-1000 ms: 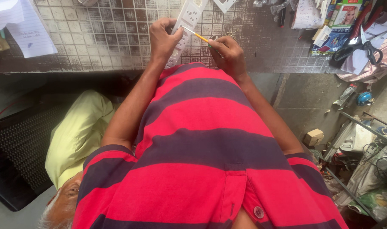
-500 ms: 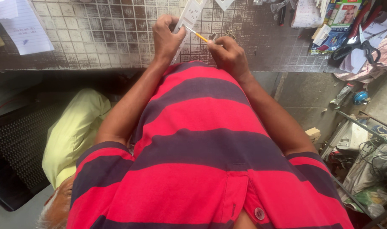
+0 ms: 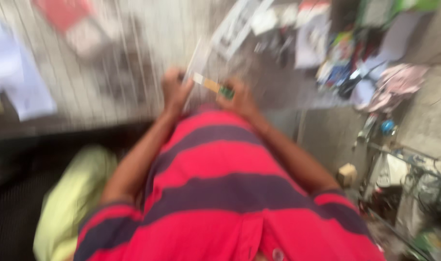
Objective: The person assembles a multi-gang electrical socket by inserting brass contact pins into the plastic housing and tightening them with a screwdriver. They handle several small metal pins and repeatedly turn the socket over to access different terminals.
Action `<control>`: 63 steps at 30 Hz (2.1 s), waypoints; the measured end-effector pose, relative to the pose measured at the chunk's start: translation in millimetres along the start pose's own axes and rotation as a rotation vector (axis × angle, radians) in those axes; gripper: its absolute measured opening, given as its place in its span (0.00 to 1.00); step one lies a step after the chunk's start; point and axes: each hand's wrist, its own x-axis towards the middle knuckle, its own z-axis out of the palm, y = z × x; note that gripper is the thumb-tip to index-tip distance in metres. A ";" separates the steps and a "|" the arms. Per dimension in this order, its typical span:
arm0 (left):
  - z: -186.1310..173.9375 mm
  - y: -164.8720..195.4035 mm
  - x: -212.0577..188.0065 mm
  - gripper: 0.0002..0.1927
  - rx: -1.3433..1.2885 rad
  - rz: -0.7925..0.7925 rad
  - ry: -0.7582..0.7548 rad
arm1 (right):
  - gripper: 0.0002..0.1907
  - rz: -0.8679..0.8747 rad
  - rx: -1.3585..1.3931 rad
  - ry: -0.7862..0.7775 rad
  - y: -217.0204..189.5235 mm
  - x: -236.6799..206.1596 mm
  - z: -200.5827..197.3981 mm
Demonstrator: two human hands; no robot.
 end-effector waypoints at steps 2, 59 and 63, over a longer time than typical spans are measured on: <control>-0.3 5.7 2.2 0.08 -0.017 -0.046 0.019 | 0.11 0.009 -0.037 -0.077 -4.7 -5.1 -3.1; 11.8 2.4 3.2 0.09 0.018 -0.189 -0.012 | 0.23 0.575 0.250 -0.294 9.1 -1.8 12.9; 11.1 2.7 7.2 0.09 -0.073 -0.295 -0.038 | 0.21 0.492 0.281 -0.206 15.3 -5.3 14.5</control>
